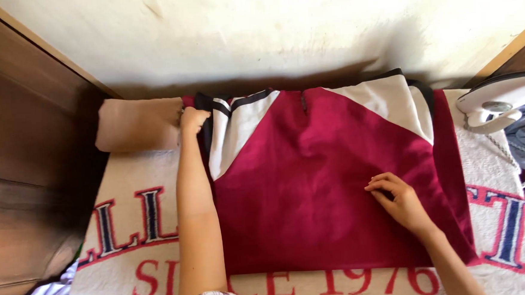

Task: Ironing a jersey on a flat surface and then folding it.

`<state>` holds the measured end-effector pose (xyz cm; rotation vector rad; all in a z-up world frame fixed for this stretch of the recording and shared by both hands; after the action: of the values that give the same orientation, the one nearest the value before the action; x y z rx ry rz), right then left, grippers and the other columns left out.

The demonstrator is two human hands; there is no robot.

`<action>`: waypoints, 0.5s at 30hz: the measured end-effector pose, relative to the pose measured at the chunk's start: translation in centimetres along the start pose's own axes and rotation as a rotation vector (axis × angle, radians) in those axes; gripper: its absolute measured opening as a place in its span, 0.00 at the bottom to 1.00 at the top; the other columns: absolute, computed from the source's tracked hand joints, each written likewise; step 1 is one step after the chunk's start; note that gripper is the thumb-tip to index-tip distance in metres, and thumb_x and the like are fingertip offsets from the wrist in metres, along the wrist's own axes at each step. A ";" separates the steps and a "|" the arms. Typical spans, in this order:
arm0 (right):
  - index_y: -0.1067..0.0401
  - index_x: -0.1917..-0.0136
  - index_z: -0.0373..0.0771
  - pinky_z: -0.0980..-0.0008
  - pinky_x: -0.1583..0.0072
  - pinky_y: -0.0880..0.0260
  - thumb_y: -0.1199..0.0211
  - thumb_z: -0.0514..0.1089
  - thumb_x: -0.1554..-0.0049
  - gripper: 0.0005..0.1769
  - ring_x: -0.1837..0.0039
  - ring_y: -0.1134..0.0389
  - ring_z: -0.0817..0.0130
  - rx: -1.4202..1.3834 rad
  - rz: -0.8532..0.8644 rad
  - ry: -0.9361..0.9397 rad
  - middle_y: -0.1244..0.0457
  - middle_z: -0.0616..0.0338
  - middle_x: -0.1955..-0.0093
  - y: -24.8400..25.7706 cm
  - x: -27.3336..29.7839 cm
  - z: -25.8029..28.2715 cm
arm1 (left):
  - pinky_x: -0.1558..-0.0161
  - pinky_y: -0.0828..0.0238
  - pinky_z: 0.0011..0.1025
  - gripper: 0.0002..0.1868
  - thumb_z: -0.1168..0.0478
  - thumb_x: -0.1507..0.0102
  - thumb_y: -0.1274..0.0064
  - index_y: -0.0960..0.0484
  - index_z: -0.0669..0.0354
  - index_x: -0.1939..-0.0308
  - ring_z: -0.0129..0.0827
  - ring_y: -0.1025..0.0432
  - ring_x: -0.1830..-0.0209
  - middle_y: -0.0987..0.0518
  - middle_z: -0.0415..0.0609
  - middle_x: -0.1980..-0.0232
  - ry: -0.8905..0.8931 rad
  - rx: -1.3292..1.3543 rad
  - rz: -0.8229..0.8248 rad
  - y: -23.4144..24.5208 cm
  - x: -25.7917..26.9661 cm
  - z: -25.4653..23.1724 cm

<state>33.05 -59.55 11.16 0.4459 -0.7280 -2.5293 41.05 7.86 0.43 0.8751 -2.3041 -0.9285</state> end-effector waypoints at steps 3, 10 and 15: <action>0.20 0.52 0.38 0.68 0.45 0.27 0.34 0.34 0.46 0.08 0.44 0.28 0.65 -0.001 0.012 -0.070 0.31 0.57 0.46 -0.1 -0.1 -0.6 | 0.62 0.28 0.40 0.22 0.52 0.43 0.42 0.15 0.64 0.52 0.39 0.25 0.57 0.18 0.52 0.50 0.157 0.419 0.288 -0.2 3.6 -0.7; 0.20 0.52 0.38 0.68 0.44 0.27 0.34 0.34 0.46 0.08 0.42 0.28 0.64 0.054 -0.005 -0.026 0.32 0.58 0.45 -0.3 0.0 -0.3 | 0.35 0.33 0.39 0.40 0.32 0.42 0.49 0.20 0.60 0.39 0.42 0.24 0.42 0.16 0.51 0.43 -0.155 1.772 0.347 3.8 15.4 -6.2; 0.21 0.51 0.38 0.68 0.41 0.26 0.34 0.33 0.46 0.08 0.41 0.28 0.63 0.053 -0.049 -0.014 0.32 0.57 0.45 0.1 0.1 -0.5 | 0.28 0.39 0.28 0.29 0.45 0.28 0.62 0.31 0.52 0.27 0.32 0.32 0.29 0.27 0.40 0.27 -0.404 1.842 0.057 4.4 14.8 -5.7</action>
<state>33.22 -59.92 10.82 0.4701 -0.8004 -2.5658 33.23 -2.65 10.42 1.1534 -3.0693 1.5730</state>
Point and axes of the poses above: each hand's wrist, its own x-axis away from the middle knuckle, its own y-axis out of the back of the hand, z = x × y, the point moved 8 cm from there along -x, towards the middle knuckle
